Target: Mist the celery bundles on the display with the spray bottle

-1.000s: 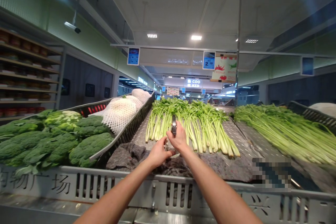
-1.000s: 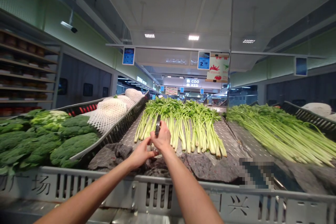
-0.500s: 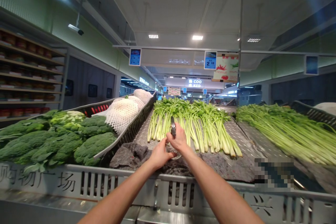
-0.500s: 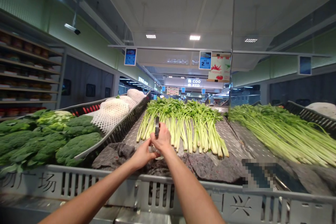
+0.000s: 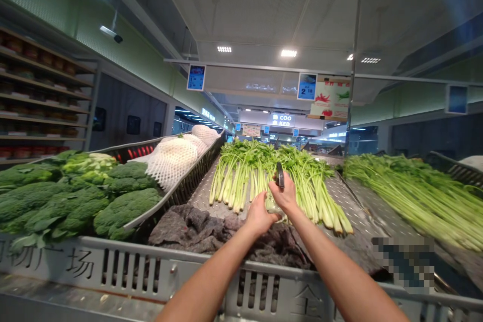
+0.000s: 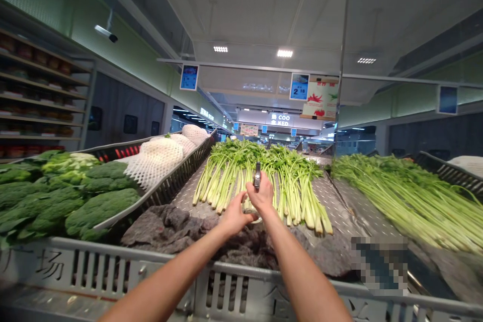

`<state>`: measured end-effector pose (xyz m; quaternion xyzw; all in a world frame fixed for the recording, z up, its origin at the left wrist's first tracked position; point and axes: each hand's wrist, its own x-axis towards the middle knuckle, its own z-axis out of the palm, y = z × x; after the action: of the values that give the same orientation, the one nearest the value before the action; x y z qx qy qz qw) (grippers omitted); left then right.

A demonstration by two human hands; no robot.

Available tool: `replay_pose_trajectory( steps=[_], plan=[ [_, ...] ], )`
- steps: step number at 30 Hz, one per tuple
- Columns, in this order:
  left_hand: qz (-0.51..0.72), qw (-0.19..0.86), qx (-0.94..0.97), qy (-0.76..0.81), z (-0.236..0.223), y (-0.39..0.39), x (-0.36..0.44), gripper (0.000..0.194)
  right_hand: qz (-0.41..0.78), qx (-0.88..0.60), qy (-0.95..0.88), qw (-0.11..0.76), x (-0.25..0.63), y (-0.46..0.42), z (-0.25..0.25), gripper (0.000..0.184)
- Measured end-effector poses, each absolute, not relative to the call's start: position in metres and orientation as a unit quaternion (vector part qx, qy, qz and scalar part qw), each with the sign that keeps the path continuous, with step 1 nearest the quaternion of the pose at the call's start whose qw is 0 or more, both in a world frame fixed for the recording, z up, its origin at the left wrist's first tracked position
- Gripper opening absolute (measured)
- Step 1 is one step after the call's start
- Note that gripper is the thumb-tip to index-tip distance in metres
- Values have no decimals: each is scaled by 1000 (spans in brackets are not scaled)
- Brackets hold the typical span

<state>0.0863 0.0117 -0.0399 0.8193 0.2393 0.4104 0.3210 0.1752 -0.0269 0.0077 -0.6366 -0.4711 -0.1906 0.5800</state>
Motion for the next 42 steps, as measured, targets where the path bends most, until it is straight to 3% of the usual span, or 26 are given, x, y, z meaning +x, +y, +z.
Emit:
replay_pose_trajectory(
  steps=[8, 18, 27, 35, 42],
  plan=[
    [375, 239, 862, 244, -60, 14, 120, 75, -158, -601, -431, 654, 211, -32, -26, 29],
    [365, 296, 849, 243, -65, 17, 120, 70, -107, -617, -490, 607, 219, -31, -32, 32],
    [357, 321, 853, 203, -65, 3, 108, 64, -190, -649, -471, 566, 211, -42, -35, 22],
    [372, 307, 854, 194, -73, 6, 113, 73, -145, -637, -394, 647, 213, -50, -42, 29],
    [353, 309, 859, 207, -73, 5, 113, 71, -150, -647, -399, 632, 211, -54, -40, 27]
  ],
)
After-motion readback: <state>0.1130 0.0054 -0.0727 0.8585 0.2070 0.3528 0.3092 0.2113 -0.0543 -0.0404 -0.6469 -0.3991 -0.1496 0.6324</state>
